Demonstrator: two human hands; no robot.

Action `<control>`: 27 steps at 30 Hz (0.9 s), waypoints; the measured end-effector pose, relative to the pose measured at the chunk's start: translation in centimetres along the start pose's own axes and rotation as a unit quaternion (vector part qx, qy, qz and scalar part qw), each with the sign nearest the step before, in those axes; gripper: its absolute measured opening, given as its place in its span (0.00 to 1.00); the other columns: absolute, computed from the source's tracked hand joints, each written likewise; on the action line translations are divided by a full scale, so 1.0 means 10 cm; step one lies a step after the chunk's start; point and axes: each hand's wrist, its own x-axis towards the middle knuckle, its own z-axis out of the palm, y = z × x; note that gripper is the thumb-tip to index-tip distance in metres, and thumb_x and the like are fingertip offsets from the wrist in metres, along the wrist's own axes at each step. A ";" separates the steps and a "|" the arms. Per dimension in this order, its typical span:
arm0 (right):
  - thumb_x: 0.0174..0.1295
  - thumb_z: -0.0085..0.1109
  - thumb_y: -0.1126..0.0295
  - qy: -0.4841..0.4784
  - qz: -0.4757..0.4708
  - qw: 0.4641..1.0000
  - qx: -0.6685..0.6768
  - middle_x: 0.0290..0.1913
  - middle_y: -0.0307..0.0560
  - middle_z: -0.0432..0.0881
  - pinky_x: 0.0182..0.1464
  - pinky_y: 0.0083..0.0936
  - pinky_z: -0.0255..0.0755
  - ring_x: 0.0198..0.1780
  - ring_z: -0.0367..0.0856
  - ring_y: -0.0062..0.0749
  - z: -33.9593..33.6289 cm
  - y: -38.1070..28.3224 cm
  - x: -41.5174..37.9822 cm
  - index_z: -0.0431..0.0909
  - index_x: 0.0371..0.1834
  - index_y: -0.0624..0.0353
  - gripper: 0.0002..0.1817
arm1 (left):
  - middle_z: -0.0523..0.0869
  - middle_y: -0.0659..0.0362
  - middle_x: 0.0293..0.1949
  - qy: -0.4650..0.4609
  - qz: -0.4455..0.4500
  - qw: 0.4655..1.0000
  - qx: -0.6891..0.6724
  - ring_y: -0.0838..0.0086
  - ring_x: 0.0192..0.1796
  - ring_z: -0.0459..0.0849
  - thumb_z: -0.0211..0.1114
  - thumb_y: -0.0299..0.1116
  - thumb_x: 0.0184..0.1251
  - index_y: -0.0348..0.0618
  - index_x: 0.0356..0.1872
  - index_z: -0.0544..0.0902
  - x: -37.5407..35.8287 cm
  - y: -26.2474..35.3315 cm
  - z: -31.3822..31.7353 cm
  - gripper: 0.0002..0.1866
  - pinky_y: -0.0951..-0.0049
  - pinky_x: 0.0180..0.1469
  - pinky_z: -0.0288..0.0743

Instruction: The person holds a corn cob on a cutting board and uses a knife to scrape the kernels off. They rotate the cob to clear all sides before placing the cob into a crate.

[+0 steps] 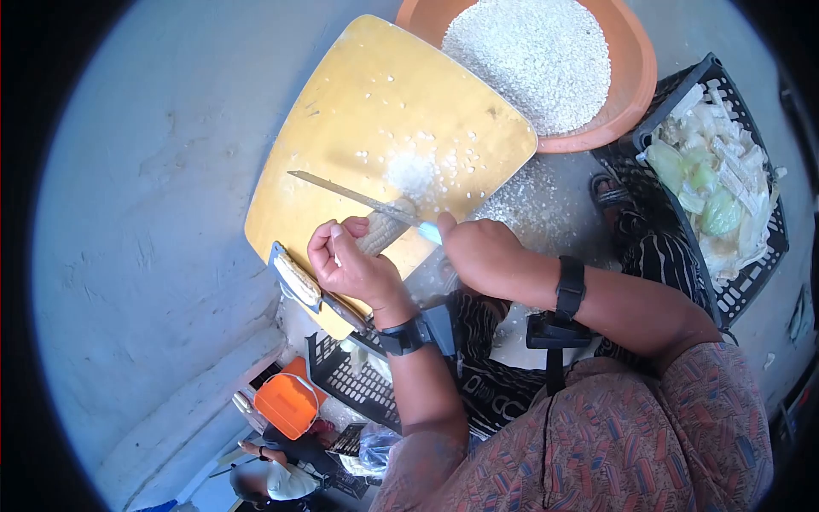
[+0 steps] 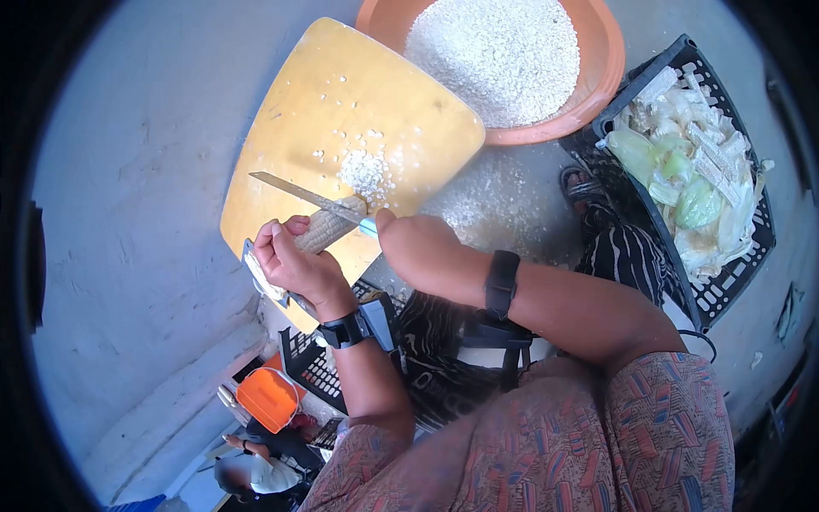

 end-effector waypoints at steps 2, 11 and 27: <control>0.50 0.50 0.78 0.006 0.006 1.000 0.005 0.25 0.61 0.79 0.31 0.42 0.74 0.30 0.81 0.54 0.03 0.00 0.11 0.66 0.38 0.69 0.12 | 0.75 0.57 0.22 -0.026 0.002 0.999 0.042 0.71 0.29 0.77 0.51 0.24 0.63 0.37 0.36 0.72 -0.05 -0.01 0.03 0.03 0.73 0.38 0.73; 0.52 0.49 0.77 0.011 -0.024 1.000 -0.010 0.25 0.62 0.78 0.32 0.43 0.73 0.30 0.80 0.55 0.04 -0.05 0.14 0.66 0.39 0.70 0.12 | 0.77 0.57 0.20 0.017 0.025 0.999 0.020 0.75 0.26 0.77 0.51 0.21 0.62 0.35 0.33 0.72 0.00 -0.04 -0.10 0.02 0.76 0.35 0.72; 0.53 0.48 0.77 -0.003 -0.030 0.996 -0.087 0.24 0.64 0.78 0.34 0.46 0.73 0.30 0.79 0.58 0.18 0.10 0.15 0.64 0.38 0.69 0.10 | 0.80 0.57 0.20 0.042 0.015 0.999 0.007 0.77 0.25 0.77 0.53 0.21 0.59 0.36 0.30 0.73 0.07 -0.11 -0.17 0.02 0.78 0.35 0.71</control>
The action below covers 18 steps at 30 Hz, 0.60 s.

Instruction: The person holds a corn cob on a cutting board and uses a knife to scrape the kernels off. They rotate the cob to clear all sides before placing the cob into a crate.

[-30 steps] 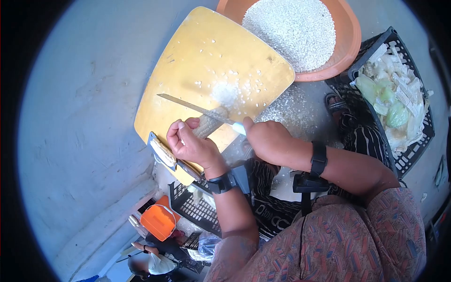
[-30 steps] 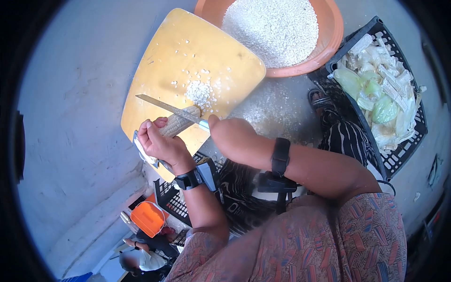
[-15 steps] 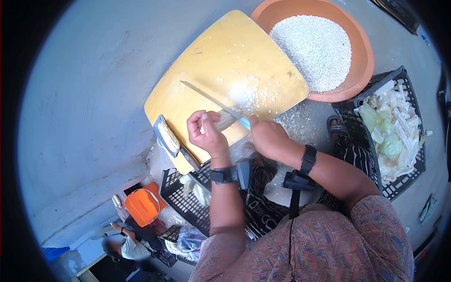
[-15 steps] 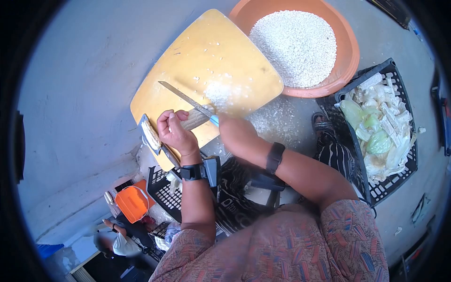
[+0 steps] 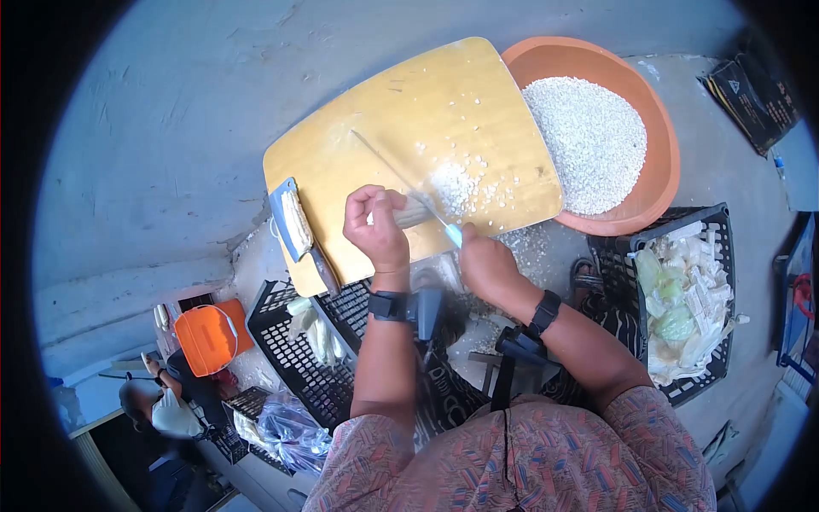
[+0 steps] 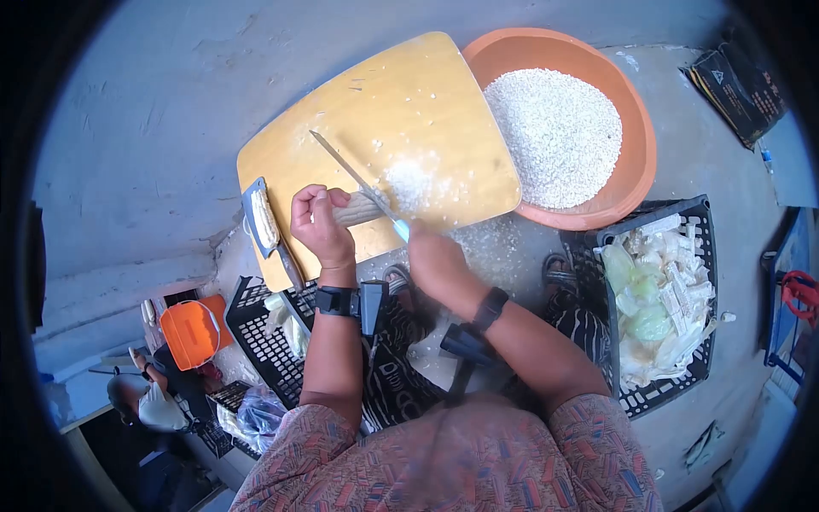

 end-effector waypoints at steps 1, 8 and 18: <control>0.53 0.48 0.77 0.000 -0.001 1.000 0.001 0.24 0.64 0.78 0.34 0.46 0.73 0.30 0.79 0.58 0.00 -0.02 0.03 0.64 0.38 0.69 0.10 | 0.80 0.57 0.20 0.000 0.001 1.000 0.001 0.77 0.25 0.77 0.53 0.21 0.59 0.36 0.30 0.73 0.00 -0.01 -0.01 0.02 0.78 0.35 0.71; 0.55 0.44 0.77 0.031 0.010 0.999 0.027 0.27 0.65 0.78 0.35 0.47 0.72 0.32 0.79 0.59 0.06 -0.03 0.06 0.65 0.37 0.69 0.08 | 0.80 0.56 0.21 -0.002 0.007 1.000 -0.020 0.77 0.25 0.77 0.52 0.21 0.59 0.35 0.31 0.73 -0.06 0.00 -0.01 0.01 0.77 0.35 0.72; 0.51 0.48 0.79 -0.007 0.022 1.000 0.007 0.25 0.62 0.78 0.33 0.44 0.73 0.30 0.80 0.56 -0.01 -0.10 -0.19 0.65 0.37 0.68 0.09 | 0.76 0.57 0.18 0.033 0.017 0.999 -0.014 0.74 0.25 0.76 0.49 0.22 0.61 0.37 0.30 0.71 0.03 -0.02 -0.11 0.02 0.75 0.34 0.72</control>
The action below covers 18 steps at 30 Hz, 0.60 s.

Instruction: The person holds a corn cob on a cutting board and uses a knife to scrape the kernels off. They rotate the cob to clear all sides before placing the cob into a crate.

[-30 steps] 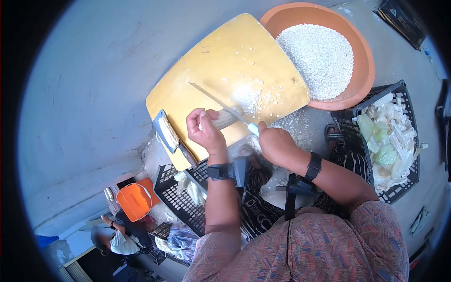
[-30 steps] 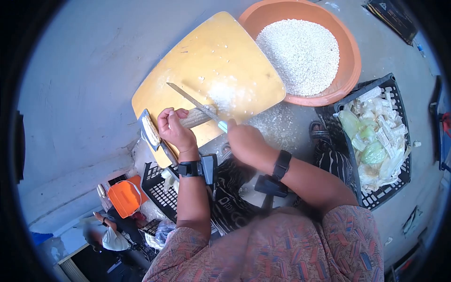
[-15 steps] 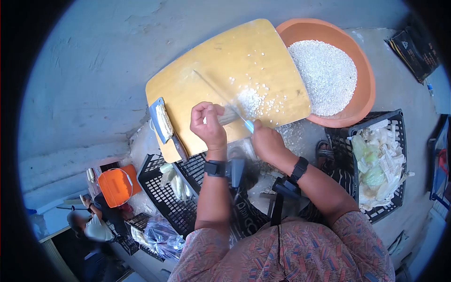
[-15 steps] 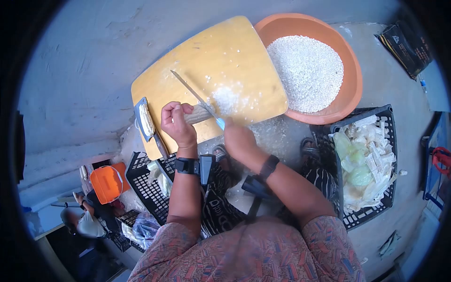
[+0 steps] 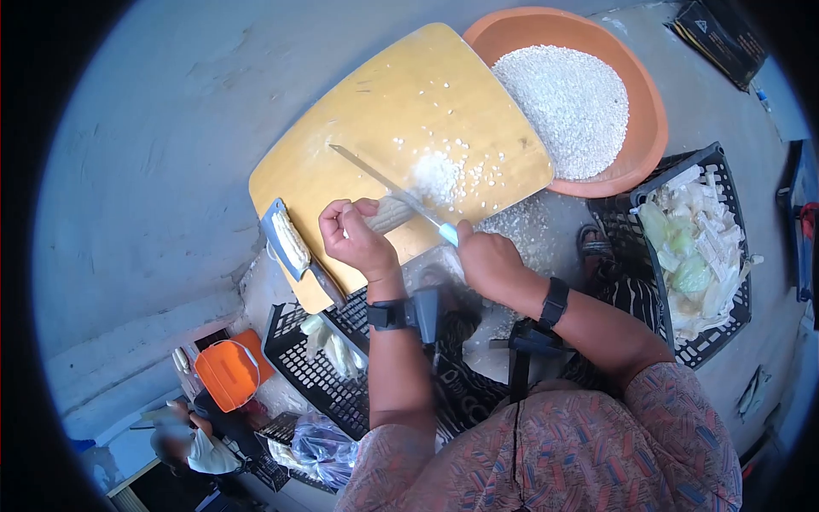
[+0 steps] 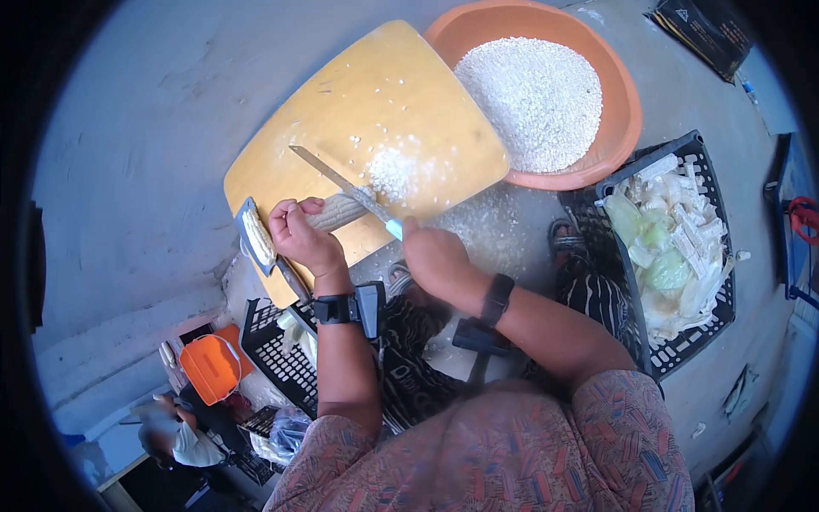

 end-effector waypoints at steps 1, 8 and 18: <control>0.51 0.48 0.79 0.001 0.004 1.000 0.002 0.25 0.62 0.78 0.33 0.44 0.73 0.30 0.80 0.56 0.02 0.00 0.02 0.65 0.37 0.68 0.09 | 0.76 0.57 0.18 -0.004 -0.002 1.000 0.000 0.74 0.25 0.76 0.49 0.22 0.61 0.37 0.30 0.71 0.00 0.00 0.00 0.02 0.75 0.34 0.72; 0.53 0.47 0.78 0.039 -0.004 0.999 0.018 0.25 0.61 0.78 0.32 0.44 0.73 0.30 0.80 0.55 0.09 0.03 0.17 0.65 0.37 0.68 0.09 | 0.76 0.56 0.19 -0.019 -0.008 1.000 0.002 0.73 0.25 0.77 0.49 0.23 0.61 0.36 0.30 0.71 -0.02 0.02 0.04 0.02 0.74 0.35 0.73; 0.55 0.49 0.73 0.111 -0.013 0.985 0.128 0.26 0.63 0.78 0.33 0.45 0.72 0.30 0.79 0.57 0.26 0.18 0.33 0.68 0.38 0.70 0.11 | 0.73 0.56 0.19 -0.023 -0.033 0.997 -0.065 0.68 0.28 0.76 0.48 0.25 0.61 0.39 0.31 0.70 -0.01 -0.02 -0.12 0.02 0.68 0.39 0.73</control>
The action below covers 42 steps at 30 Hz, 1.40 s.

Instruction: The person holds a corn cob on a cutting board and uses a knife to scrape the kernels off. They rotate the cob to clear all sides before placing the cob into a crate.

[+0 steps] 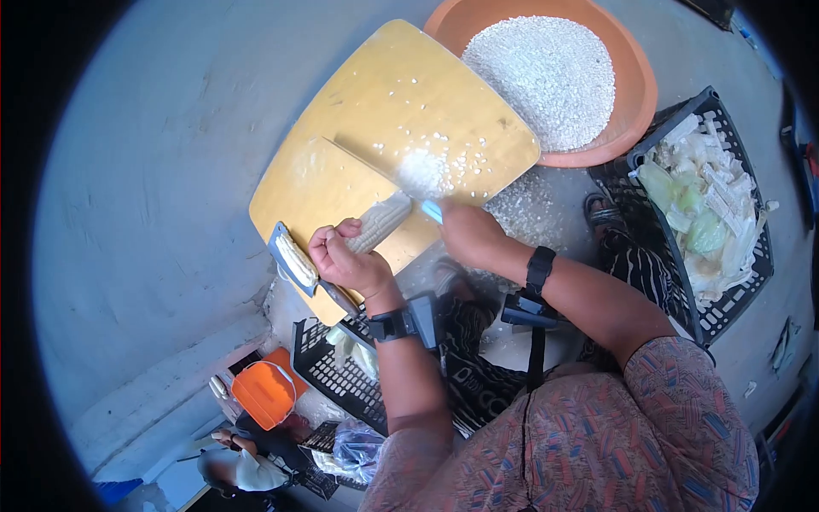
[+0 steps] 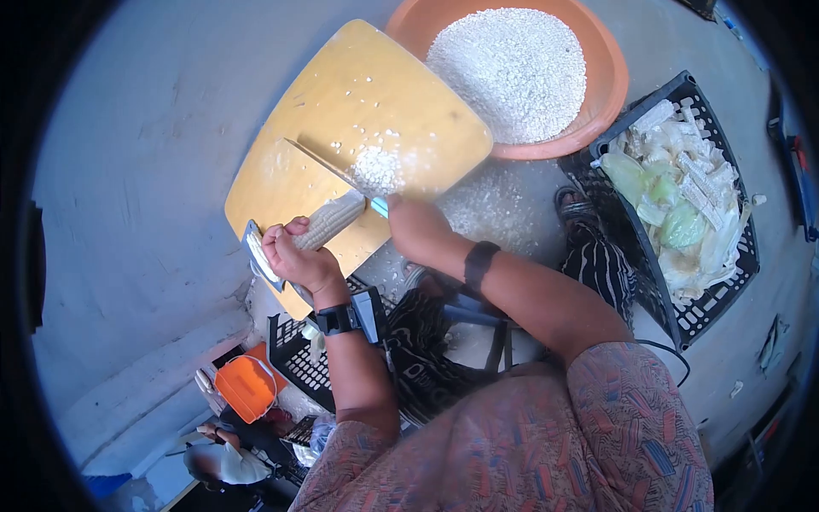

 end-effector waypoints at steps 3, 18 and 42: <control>0.56 0.51 0.72 -0.077 0.028 0.996 -0.018 0.25 0.63 0.78 0.33 0.45 0.72 0.30 0.79 0.57 -0.23 -0.23 -0.11 0.69 0.39 0.70 0.12 | 0.73 0.56 0.19 -0.044 -0.016 0.999 -0.010 0.68 0.28 0.76 0.48 0.24 0.61 0.38 0.31 0.70 0.01 0.06 -0.04 0.02 0.68 0.39 0.73; 0.53 0.52 0.74 -0.115 -0.003 0.993 -0.036 0.25 0.61 0.78 0.32 0.42 0.73 0.31 0.80 0.54 -0.52 -0.34 -0.25 0.67 0.41 0.70 0.14 | 0.76 0.54 0.20 -0.208 -0.007 0.978 0.023 0.70 0.26 0.76 0.52 0.23 0.59 0.35 0.30 0.72 -0.07 0.09 0.06 0.02 0.71 0.36 0.73; 0.48 0.57 0.75 -0.123 0.009 0.991 -0.052 0.25 0.60 0.79 0.32 0.41 0.74 0.31 0.81 0.53 -0.54 -0.28 -0.14 0.68 0.39 0.70 0.16 | 0.76 0.53 0.19 -0.256 -0.037 0.966 0.018 0.69 0.26 0.76 0.54 0.25 0.58 0.35 0.28 0.71 0.02 0.10 0.13 0.04 0.71 0.36 0.72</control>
